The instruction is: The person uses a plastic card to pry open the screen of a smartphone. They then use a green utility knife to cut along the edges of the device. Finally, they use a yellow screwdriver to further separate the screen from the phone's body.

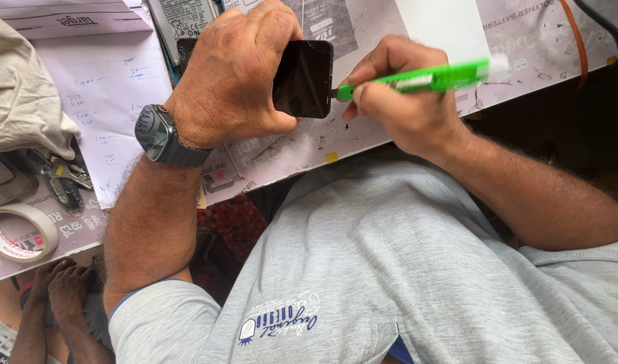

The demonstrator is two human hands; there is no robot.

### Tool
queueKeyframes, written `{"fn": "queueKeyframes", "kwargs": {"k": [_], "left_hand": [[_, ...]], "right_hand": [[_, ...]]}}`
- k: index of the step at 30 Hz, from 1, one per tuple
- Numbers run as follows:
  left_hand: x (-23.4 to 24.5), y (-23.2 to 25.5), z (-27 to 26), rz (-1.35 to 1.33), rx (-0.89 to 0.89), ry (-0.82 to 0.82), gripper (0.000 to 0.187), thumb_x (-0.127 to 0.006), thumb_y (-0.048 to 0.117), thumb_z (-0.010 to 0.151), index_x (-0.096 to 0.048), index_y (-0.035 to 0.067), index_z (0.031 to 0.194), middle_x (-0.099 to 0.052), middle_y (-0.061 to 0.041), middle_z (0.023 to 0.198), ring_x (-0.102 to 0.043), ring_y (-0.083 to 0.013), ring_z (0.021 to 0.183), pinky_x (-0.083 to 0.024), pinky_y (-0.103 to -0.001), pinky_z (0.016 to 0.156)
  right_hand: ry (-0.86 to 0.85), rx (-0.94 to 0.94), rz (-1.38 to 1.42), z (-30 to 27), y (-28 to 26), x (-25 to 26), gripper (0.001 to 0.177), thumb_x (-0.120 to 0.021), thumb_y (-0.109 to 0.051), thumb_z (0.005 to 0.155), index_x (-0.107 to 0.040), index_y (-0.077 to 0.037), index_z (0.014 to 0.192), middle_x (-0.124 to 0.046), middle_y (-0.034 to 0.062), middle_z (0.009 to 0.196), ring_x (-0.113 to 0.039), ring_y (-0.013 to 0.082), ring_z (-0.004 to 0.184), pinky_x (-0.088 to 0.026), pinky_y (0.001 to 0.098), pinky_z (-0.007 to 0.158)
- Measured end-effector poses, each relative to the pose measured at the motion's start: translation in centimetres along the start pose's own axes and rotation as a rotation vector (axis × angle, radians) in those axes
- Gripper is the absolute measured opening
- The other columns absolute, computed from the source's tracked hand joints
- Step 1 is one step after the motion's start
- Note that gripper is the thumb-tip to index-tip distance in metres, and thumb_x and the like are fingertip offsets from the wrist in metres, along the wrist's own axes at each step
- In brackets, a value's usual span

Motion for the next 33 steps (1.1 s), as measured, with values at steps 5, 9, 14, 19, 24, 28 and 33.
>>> {"fn": "queueKeyframes", "kwargs": {"k": [5,9,14,19,24,28,33], "left_hand": [[-0.2,-0.2,-0.1,0.009,0.015,-0.006,0.073,-0.1,0.025,0.061,-0.053,0.004,0.113,-0.059,-0.01,0.103,-0.061,-0.0298,0.091,-0.049,-0.043,0.083],[0.0,0.0,0.0,-0.004,-0.006,0.011,0.075,-0.099,0.024,0.06,-0.052,0.004,0.114,-0.06,-0.011,0.106,-0.062,-0.0306,0.094,-0.05,-0.043,0.084],[-0.1,-0.5,-0.1,-0.039,0.026,-0.016,0.071,-0.1,0.024,0.063,-0.052,0.005,0.113,-0.061,-0.01,0.103,-0.062,-0.0312,0.092,-0.051,-0.044,0.084],[-0.1,-0.4,0.0,-0.035,0.023,-0.012,0.072,-0.1,0.025,0.063,-0.053,0.005,0.114,-0.06,-0.011,0.102,-0.063,-0.0317,0.093,-0.052,-0.045,0.084],[-0.1,-0.3,-0.2,0.0,0.022,-0.016,0.07,-0.099,0.024,0.065,-0.053,0.004,0.113,-0.059,-0.012,0.104,-0.062,-0.0324,0.094,-0.052,-0.044,0.083],[-0.1,-0.1,-0.2,0.014,-0.002,0.02,0.071,-0.097,0.02,0.061,-0.053,0.005,0.114,-0.06,-0.012,0.106,-0.063,-0.0318,0.098,-0.053,-0.044,0.084],[-0.2,-0.1,-0.3,0.015,0.005,0.005,0.073,-0.097,0.02,0.059,-0.053,0.003,0.116,-0.06,-0.013,0.106,-0.063,-0.0322,0.097,-0.053,-0.045,0.084]], "right_hand": [[0.138,-0.275,0.459,0.2,1.7,-0.4,0.007,-0.054,0.007,0.093,-0.057,0.001,0.093,-0.068,0.0181,0.088,-0.066,0.0145,0.07,-0.07,0.0382,0.071],[0.158,-0.337,0.459,0.0,1.6,-0.5,0.005,-0.055,0.006,0.093,-0.057,0.001,0.094,-0.066,0.0161,0.088,-0.065,0.0133,0.07,-0.069,0.0379,0.071],[-0.033,-0.058,-0.132,0.2,0.1,-0.1,0.006,-0.055,0.004,0.093,-0.06,0.003,0.096,-0.072,0.0159,0.091,-0.077,0.0173,0.081,-0.068,0.0321,0.069],[-0.053,0.06,-0.142,0.0,-0.2,-0.2,0.003,-0.054,0.004,0.095,-0.057,0.003,0.094,-0.071,0.0163,0.093,-0.077,0.0187,0.081,-0.069,0.032,0.069],[0.132,-0.273,0.386,0.2,1.4,-0.7,0.007,-0.056,0.005,0.092,-0.058,-0.001,0.091,-0.065,0.0137,0.087,-0.065,0.0137,0.07,-0.069,0.0396,0.071],[0.233,-0.404,0.541,0.3,1.0,-0.9,0.009,-0.057,0.004,0.091,-0.056,-0.003,0.084,-0.064,0.0131,0.084,-0.062,0.0144,0.066,-0.068,0.0414,0.069],[0.261,-0.479,0.561,0.3,0.8,-1.0,0.009,-0.057,0.001,0.091,-0.056,-0.002,0.082,-0.063,0.0138,0.083,-0.06,0.0147,0.066,-0.067,0.0419,0.07]]}}
Point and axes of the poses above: each hand's wrist, its own z-axis towards the middle knuckle, its own x-axis out of the back of the hand, y = z × x, the point moved 5 cm from there along z, towards the middle knuckle
